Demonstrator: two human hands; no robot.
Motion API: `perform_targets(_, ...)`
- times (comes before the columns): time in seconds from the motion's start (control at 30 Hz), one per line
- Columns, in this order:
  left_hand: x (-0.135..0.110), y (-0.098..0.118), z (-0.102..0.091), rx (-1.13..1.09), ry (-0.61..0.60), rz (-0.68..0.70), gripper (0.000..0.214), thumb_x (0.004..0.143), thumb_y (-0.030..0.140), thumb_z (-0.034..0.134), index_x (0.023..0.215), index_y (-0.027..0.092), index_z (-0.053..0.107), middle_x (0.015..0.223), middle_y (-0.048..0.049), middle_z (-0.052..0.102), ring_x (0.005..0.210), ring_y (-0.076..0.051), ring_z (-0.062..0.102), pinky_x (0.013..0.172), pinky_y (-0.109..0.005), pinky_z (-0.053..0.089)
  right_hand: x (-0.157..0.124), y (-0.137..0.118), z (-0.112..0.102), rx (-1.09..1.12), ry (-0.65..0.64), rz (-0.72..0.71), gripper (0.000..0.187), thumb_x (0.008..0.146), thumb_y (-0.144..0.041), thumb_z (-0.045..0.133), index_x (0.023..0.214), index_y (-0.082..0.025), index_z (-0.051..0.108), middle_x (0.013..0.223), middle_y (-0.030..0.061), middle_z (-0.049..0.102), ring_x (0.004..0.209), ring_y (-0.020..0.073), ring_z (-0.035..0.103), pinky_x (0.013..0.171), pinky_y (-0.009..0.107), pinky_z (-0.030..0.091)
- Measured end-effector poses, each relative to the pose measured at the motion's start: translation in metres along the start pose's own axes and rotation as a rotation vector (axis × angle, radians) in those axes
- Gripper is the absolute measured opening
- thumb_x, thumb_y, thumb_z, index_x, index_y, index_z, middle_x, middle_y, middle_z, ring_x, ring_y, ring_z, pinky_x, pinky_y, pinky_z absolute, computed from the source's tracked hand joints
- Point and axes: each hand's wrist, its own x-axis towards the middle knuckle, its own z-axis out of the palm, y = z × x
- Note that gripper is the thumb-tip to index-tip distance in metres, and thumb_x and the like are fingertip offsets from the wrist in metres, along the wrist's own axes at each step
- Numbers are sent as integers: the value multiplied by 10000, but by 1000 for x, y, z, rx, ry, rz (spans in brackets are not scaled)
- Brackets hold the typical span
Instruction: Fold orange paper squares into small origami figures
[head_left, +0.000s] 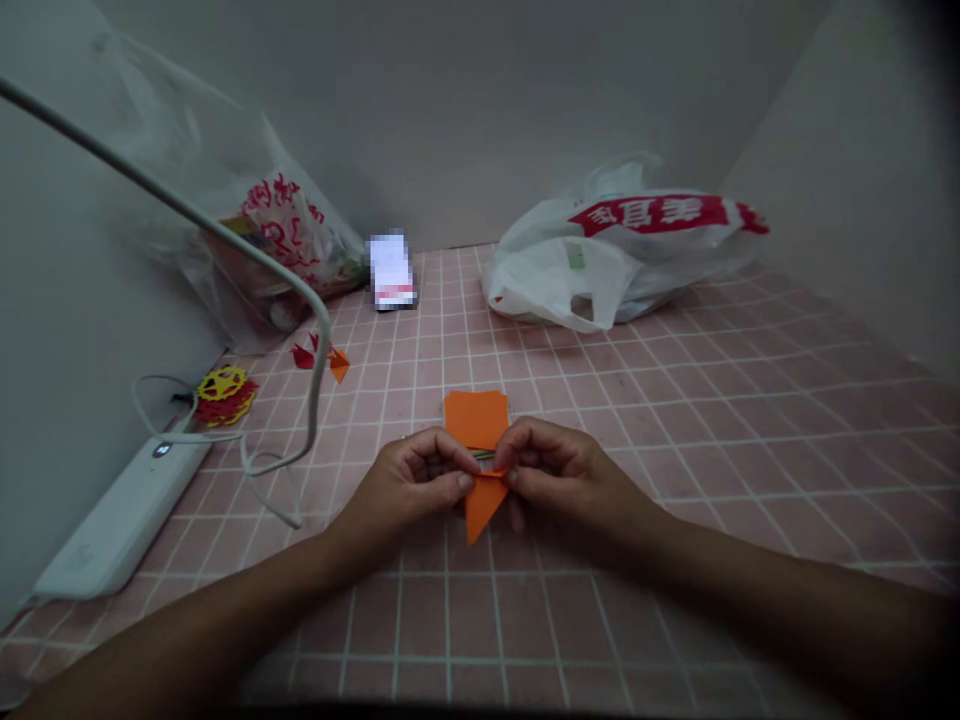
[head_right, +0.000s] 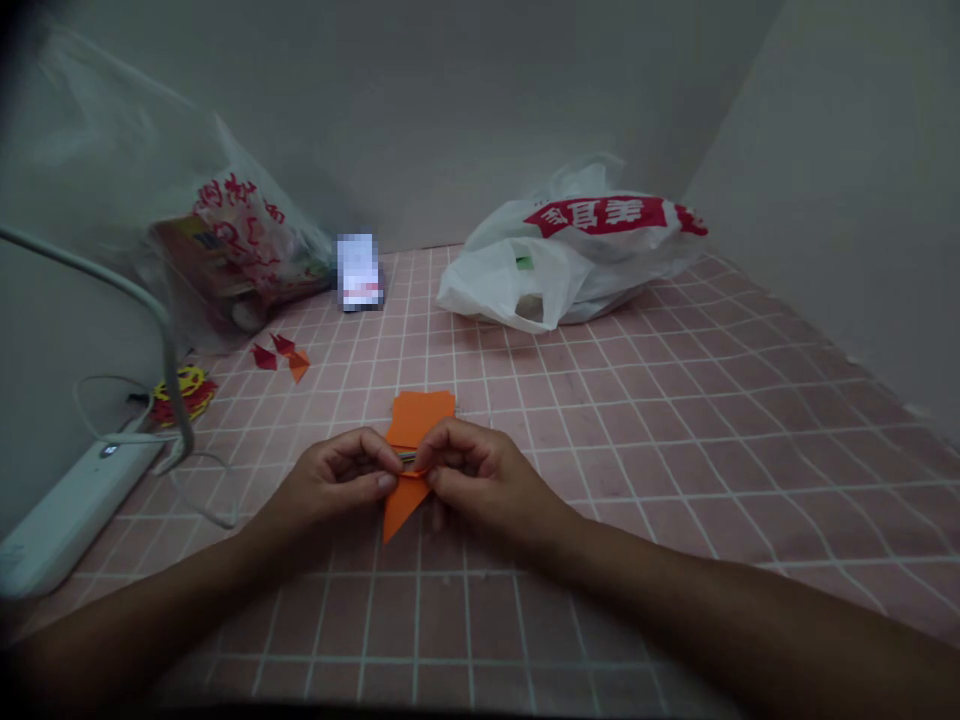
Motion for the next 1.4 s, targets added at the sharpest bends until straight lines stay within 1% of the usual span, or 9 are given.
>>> perform_targets(0.13, 0, 0, 2, 2, 10, 21, 111, 759, 177, 739, 818, 164, 646, 769, 19, 634, 696, -94, 577, 653, -209, 450, 0, 1, 0, -34, -7, 10, 91, 781, -197, 612, 836, -218, 543, 547, -60, 581, 473, 105, 555, 489, 220, 419)
perform_targets(0.33, -4, -3, 6, -52, -8, -1, 117, 791, 193, 735, 830, 167, 627, 828, 5, 666, 778, -111, 620, 721, -228, 479, -3, 4, 3, -191, -12, -48, 45, 818, -188, 590, 832, -216, 558, 610, -47, 567, 513, 104, 543, 491, 227, 400)
perform_targets(0.53, -3, -3, 2, -154, 30, -8, 98, 767, 190, 744, 799, 157, 659, 798, -5, 692, 731, -116, 638, 707, -239, 494, -1, 3, 0, 5, 7, -56, 42, 808, -216, 629, 829, -210, 594, 633, -42, 605, 518, 102, 579, 529, 243, 445)
perform_targets(0.63, -2, -2, 1, -161, 56, -6, 107, 764, 186, 753, 788, 155, 653, 760, 4, 677, 683, -103, 626, 675, -226, 497, 0, 3, -2, 5, 22, -66, 16, 816, -203, 623, 804, -196, 617, 590, -34, 616, 529, 102, 583, 545, 238, 445)
perform_targets(0.87, -2, 3, 3, -172, 77, -58, 165, 750, 198, 773, 830, 158, 633, 752, 21, 650, 651, -84, 611, 623, -191, 499, 0, -1, -6, -201, 10, -142, 62, 819, -159, 575, 800, -182, 630, 643, -20, 620, 572, 109, 582, 558, 238, 456)
perform_targets(1.0, -2, 1, 1, -145, 55, -106, 117, 803, 218, 730, 864, 179, 639, 670, 57, 609, 448, -25, 478, 422, -130, 382, 0, 0, -10, -503, 9, -345, 162, 820, -70, 522, 799, -174, 644, 691, -18, 615, 614, 97, 562, 577, 221, 438)
perform_targets(1.07, -1, 0, 1, -134, 52, -127, 101, 821, 235, 711, 870, 183, 640, 623, 64, 588, 411, -24, 437, 367, -121, 318, -1, 1, -11, -615, 12, -437, 198, 814, -31, 502, 796, -169, 644, 703, -19, 618, 619, 89, 554, 580, 213, 428)
perform_targets(1.27, 2, 2, 3, -140, 49, -180, 164, 803, 283, 729, 877, 169, 637, 661, 49, 621, 439, -36, 489, 411, -142, 390, -1, 1, -12, -713, 28, -527, 211, 822, -12, 487, 801, -167, 628, 707, -23, 618, 617, 81, 553, 585, 202, 427)
perform_targets(1.4, 3, 2, 3, -126, 24, -225, 207, 806, 324, 726, 757, 148, 630, 637, 26, 627, 495, -62, 548, 463, -160, 425, 1, 2, -13, -740, 22, -560, 217, 822, -3, 482, 816, -168, 623, 729, -14, 630, 642, 87, 569, 606, 206, 437)
